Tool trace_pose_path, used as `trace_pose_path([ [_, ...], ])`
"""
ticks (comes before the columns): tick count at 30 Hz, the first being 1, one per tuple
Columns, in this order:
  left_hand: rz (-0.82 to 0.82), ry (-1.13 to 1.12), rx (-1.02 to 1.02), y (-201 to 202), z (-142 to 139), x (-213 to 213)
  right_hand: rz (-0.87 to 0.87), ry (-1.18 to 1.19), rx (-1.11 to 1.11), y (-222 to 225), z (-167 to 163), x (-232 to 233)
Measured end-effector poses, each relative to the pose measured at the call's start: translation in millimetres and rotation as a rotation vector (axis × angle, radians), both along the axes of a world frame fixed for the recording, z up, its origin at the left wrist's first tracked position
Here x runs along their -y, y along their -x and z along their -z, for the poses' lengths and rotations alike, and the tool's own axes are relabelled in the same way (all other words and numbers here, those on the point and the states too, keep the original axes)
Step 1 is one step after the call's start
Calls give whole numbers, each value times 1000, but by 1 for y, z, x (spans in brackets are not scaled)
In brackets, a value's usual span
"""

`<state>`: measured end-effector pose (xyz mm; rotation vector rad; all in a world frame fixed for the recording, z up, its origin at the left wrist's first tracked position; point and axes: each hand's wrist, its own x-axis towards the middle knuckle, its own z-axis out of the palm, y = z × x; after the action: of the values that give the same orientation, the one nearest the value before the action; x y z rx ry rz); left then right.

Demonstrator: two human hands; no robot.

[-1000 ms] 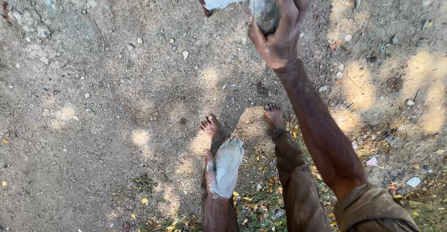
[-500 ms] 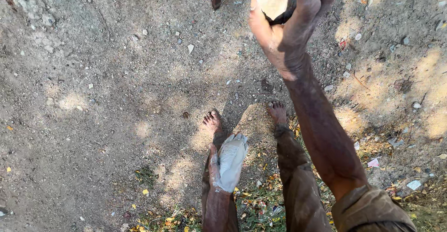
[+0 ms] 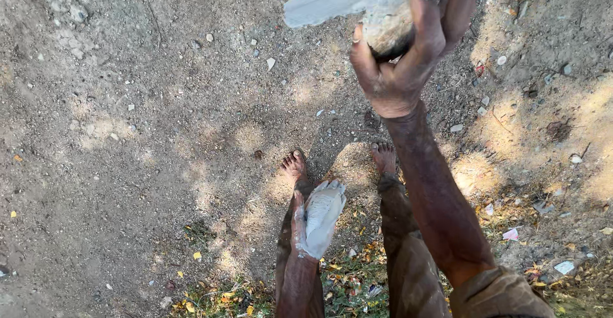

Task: The person holds a wet white plaster/putty compound in one hand and a shaped plaster piece in the other, pressing and smearing the compound by hand onto the edges and corners of a metal furniture frame. They work around the frame, turning the plaster piece and applying compound to different joints and surfaces.

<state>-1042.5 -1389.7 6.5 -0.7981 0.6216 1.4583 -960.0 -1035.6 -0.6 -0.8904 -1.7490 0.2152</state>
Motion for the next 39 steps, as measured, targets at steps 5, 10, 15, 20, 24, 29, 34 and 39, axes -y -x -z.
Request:
trace_pose_path([
  [5,102,5,-113,0,-1,-3,52,-246,134,14,-13,-13],
  [10,19,21,-23,4,0,-1,-171,-7,-83,35,6,-9],
  [15,28,-56,-70,12,1,-2,19,-138,52,33,15,-18],
  [20,166,2,-173,10,-1,-8,61,-168,-37,-8,-9,-17],
  [24,112,-20,-116,4,-4,-14,60,-27,72,-32,-28,-18],
  [29,96,8,-89,0,-5,-20,27,-30,131,-37,-32,-23],
  [34,65,-52,-67,1,-6,-20,34,-10,178,-38,-15,-31],
  [39,77,84,-56,7,-8,-25,-39,192,136,-28,3,-28],
])
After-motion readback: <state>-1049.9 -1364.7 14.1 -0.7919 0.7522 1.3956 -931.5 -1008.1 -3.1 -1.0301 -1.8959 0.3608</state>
